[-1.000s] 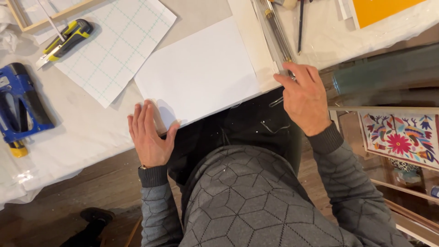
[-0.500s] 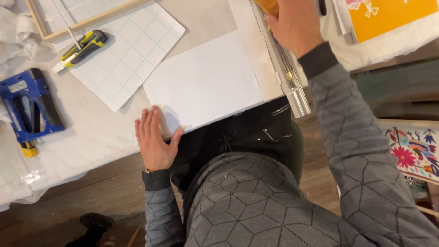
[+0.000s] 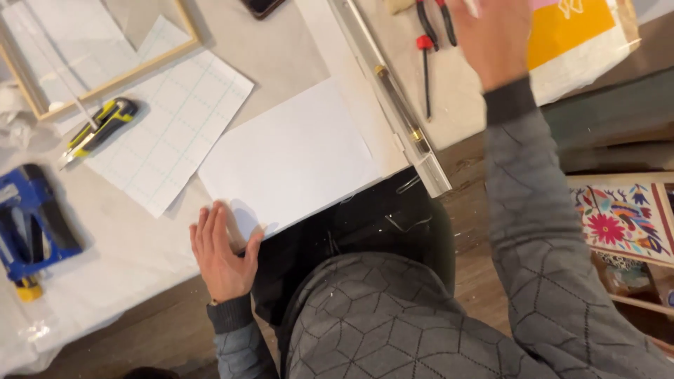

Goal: Preparing and assembling a picture frame for a piece of artwork.

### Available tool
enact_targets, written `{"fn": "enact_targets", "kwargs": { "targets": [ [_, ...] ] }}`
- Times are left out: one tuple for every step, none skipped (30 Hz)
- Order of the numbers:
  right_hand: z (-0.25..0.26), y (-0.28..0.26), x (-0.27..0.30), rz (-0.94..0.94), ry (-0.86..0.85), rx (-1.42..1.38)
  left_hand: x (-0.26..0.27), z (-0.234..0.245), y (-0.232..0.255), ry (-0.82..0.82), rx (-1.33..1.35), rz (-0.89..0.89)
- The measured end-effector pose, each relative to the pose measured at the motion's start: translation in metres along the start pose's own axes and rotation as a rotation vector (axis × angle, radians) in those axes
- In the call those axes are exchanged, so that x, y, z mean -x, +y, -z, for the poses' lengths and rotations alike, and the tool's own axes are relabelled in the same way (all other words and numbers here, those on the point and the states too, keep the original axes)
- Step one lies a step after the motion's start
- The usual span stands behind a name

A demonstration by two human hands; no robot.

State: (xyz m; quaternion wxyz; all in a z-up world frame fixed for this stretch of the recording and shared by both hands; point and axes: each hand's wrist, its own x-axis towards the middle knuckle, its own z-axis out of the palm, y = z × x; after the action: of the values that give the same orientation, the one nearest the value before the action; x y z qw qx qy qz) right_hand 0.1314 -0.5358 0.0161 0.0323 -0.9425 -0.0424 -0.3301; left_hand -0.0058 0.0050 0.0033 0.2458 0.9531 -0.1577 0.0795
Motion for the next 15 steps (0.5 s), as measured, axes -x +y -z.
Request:
{"fn": "enact_targets", "kwargs": {
  "targets": [
    [0.010,0.017,0.022,-0.188,0.012,-0.178,-0.001,-0.001,-0.001,-0.005,-0.005,0.006],
    [0.022,0.033,0.047,-0.376,0.024,-0.356,0.001,-0.001,-0.001,-0.013,-0.010,0.015],
    [0.033,0.043,0.073,-0.384,0.022,-0.348,0.003,-0.001,-0.002,-0.022,-0.004,0.009],
    [0.042,0.055,0.096,-0.459,0.037,-0.355,0.002,-0.002,-0.002,-0.015,-0.009,0.009],
    [0.052,0.066,0.118,-0.533,0.055,-0.362,0.002,-0.003,-0.003,-0.008,-0.014,0.009],
    [0.062,0.065,0.118,-0.538,0.054,-0.361,0.002,-0.004,-0.003,-0.012,-0.014,0.007],
    [0.073,0.063,0.118,-0.876,0.003,-0.542,0.002,-0.004,-0.003,-0.010,-0.015,0.010],
    [0.085,0.060,0.121,-1.219,-0.057,-0.724,0.003,-0.004,-0.003,-0.014,-0.017,0.011],
    [0.087,0.062,0.123,-1.229,-0.058,-0.720,0.005,-0.002,-0.004,-0.024,-0.017,0.008],
    [0.090,0.065,0.122,-1.297,-0.077,-0.855,0.005,-0.002,-0.004,-0.027,-0.016,0.010],
    [0.092,0.068,0.121,-1.363,-0.095,-0.992,0.004,-0.002,-0.004,-0.030,-0.015,0.012],
    [0.088,0.074,0.120,-1.364,-0.089,-0.992,0.004,-0.002,-0.003,-0.029,-0.014,0.007],
    [0.084,0.080,0.119,-1.363,-0.083,-1.023,0.003,-0.002,-0.004,-0.030,-0.013,0.005],
    [0.079,0.085,0.118,-1.362,-0.081,-1.055,0.004,-0.002,-0.004,-0.032,-0.015,0.008],
    [0.075,0.089,0.120,-1.362,-0.079,-1.055,0.004,-0.001,-0.004,-0.032,-0.015,0.006]
  ]
}}
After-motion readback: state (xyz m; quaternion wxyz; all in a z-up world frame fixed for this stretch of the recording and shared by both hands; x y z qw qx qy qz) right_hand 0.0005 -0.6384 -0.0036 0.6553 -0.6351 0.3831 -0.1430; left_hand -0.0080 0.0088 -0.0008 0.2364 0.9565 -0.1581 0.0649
